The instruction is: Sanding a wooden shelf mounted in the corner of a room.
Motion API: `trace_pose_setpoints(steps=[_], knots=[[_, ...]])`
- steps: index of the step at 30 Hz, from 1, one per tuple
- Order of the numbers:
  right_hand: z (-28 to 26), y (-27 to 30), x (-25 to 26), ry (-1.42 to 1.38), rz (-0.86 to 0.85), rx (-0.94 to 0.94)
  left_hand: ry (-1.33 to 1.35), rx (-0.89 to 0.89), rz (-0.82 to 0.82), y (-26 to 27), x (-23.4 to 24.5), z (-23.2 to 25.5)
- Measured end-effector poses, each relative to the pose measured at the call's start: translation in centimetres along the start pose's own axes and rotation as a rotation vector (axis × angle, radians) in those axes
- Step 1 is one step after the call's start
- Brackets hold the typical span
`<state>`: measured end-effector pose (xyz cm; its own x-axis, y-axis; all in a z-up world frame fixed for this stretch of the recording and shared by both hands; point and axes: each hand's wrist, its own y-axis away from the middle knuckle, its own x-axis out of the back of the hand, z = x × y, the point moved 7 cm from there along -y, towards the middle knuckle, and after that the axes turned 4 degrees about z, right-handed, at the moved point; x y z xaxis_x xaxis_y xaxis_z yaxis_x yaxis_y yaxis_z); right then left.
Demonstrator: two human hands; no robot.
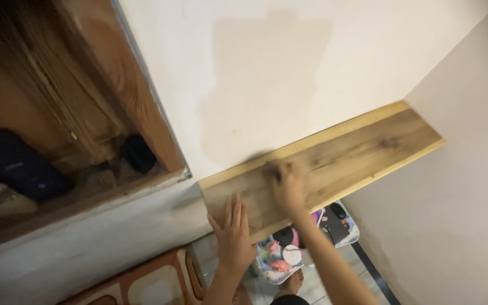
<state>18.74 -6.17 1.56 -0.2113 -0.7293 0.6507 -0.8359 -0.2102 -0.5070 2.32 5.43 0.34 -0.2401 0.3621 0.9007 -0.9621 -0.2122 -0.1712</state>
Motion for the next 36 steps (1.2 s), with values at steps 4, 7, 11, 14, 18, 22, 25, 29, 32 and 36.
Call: trace_pose_setpoints(steps=[4,7,11,14,18,22,25,29,32,36], knots=[[-3.5,1.7,-0.5,-0.102,-0.094,-0.008,-0.002,-0.008,0.009,-0.4,0.4,0.2],[-4.5,1.9,0.5,-0.187,-0.179,0.033,-0.022,-0.019,0.016,-0.4,0.3,0.0],[-1.4,1.3,2.1,-0.111,-0.204,0.164,-0.029,-0.013,0.014,-0.5,0.0,0.0],[2.0,0.3,4.4,-0.005,-0.138,0.182,-0.031,-0.040,0.068,-0.2,0.1,0.1],[4.3,-0.9,7.1,0.072,-0.015,0.059,-0.069,-0.032,0.046,-0.4,-0.6,-0.1],[2.8,2.0,7.1,0.104,0.000,0.027,-0.116,0.019,-0.054,-0.6,-0.9,-0.3],[2.1,5.5,6.8,0.113,0.014,0.057,0.005,-0.014,0.058,-0.7,-0.4,0.0],[0.7,8.9,7.7,-0.022,-0.080,-0.008,-0.116,0.021,-0.008,-0.9,-0.8,-0.1],[0.9,9.5,8.9,-0.200,-0.199,-0.120,-0.147,0.074,-0.103,-1.1,-0.5,0.3],[5.0,8.2,9.9,-0.433,-0.395,-0.516,-0.159,0.164,-0.216,-1.4,-0.6,0.4]])
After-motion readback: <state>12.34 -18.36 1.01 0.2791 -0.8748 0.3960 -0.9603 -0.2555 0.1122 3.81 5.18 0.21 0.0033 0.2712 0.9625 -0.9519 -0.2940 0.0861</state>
